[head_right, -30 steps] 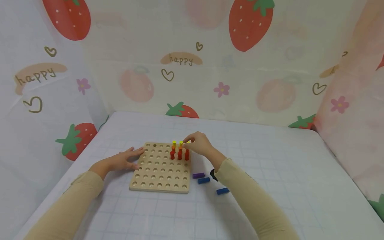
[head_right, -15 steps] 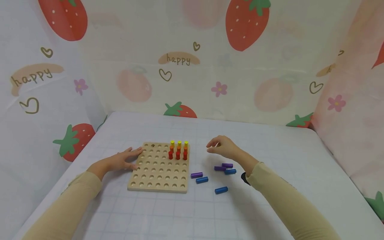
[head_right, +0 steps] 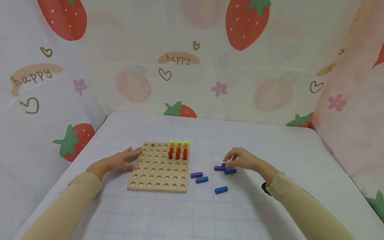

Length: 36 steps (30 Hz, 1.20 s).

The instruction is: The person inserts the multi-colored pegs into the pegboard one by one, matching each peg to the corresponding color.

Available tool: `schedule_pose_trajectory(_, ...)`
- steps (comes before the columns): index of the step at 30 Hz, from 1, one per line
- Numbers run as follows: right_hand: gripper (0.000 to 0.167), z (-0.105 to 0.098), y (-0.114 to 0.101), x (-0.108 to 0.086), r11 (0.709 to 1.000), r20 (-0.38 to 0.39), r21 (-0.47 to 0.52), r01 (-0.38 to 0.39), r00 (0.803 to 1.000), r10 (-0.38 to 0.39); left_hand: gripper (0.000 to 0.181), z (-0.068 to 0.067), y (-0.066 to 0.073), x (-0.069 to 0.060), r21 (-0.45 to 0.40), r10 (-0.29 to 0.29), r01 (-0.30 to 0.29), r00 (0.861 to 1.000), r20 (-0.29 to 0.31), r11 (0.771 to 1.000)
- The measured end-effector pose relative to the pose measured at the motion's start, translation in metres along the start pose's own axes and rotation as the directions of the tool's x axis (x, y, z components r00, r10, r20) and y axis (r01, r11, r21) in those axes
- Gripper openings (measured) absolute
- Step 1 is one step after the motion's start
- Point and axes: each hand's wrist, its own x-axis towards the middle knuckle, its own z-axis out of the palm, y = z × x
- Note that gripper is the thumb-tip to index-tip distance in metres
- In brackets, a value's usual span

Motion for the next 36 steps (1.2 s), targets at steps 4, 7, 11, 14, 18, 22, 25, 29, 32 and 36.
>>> schedule_pose_trajectory(4, 0.023, 0.0, 0.01, -0.007, 1.0, 0.004, 0.012, -0.027, 1.0, 0.027, 0.086, 0.0, 0.0, 0.002, 0.032, -0.017, 0.017, 1.0, -0.001, 0.999)
schedule_pose_trajectory(7, 0.024, 0.001, 0.018, -0.01, 0.998, -0.001, 0.031, -0.051, 0.999, 0.051, 0.085, 0.0, 0.001, 0.002, 0.038, -0.011, 0.011, 1.0, -0.004, 0.999)
schedule_pose_trajectory(11, 0.024, 0.005, 0.025, -0.011, 0.997, -0.006, 0.046, -0.066, 0.998, 0.067, 0.087, 0.0, 0.002, 0.001, 0.035, -0.005, 0.005, 1.0, -0.004, 0.999)
schedule_pose_trajectory(14, 0.022, 0.007, 0.028, -0.012, 0.997, -0.014, 0.045, -0.062, 0.998, 0.063, 0.087, 0.0, 0.001, 0.001, 0.038, -0.001, 0.001, 1.0, -0.002, 0.999)
schedule_pose_trajectory(18, 0.018, 0.009, 0.031, -0.01, 0.998, -0.031, 0.026, -0.05, 0.998, 0.051, 0.086, 0.0, 0.002, 0.001, 0.029, 0.003, -0.003, 1.0, -0.003, 1.0)
schedule_pose_trajectory(22, 0.014, 0.012, 0.034, -0.008, 1.0, -0.048, -0.024, -0.019, 0.999, 0.018, 0.084, 0.0, 0.003, 0.001, 0.025, 0.002, -0.002, 1.0, -0.004, 1.0)
schedule_pose_trajectory(25, 0.011, 0.014, 0.034, -0.007, 0.998, -0.063, -0.058, -0.009, 0.998, 0.005, 0.084, 0.001, 0.002, 0.001, 0.032, -0.009, 0.009, 1.0, -0.006, 0.999)
schedule_pose_trajectory(29, 0.009, 0.016, 0.032, -0.007, 0.996, -0.07, -0.085, 0.0, 0.998, -0.006, 0.085, 0.001, 0.001, 0.002, 0.038, -0.021, 0.021, 1.0, -0.009, 0.999)
schedule_pose_trajectory(32, 0.008, 0.016, 0.031, -0.007, 0.996, -0.06, -0.093, -0.002, 0.998, -0.003, 0.085, 0.001, 0.001, 0.002, 0.037, -0.024, 0.025, 1.0, -0.01, 0.999)
schedule_pose_trajectory(36, 0.009, 0.013, 0.026, -0.008, 0.995, -0.034, -0.096, -0.011, 0.999, 0.008, 0.085, 0.001, 0.001, 0.002, 0.035, -0.033, 0.034, 0.999, -0.011, 0.999)
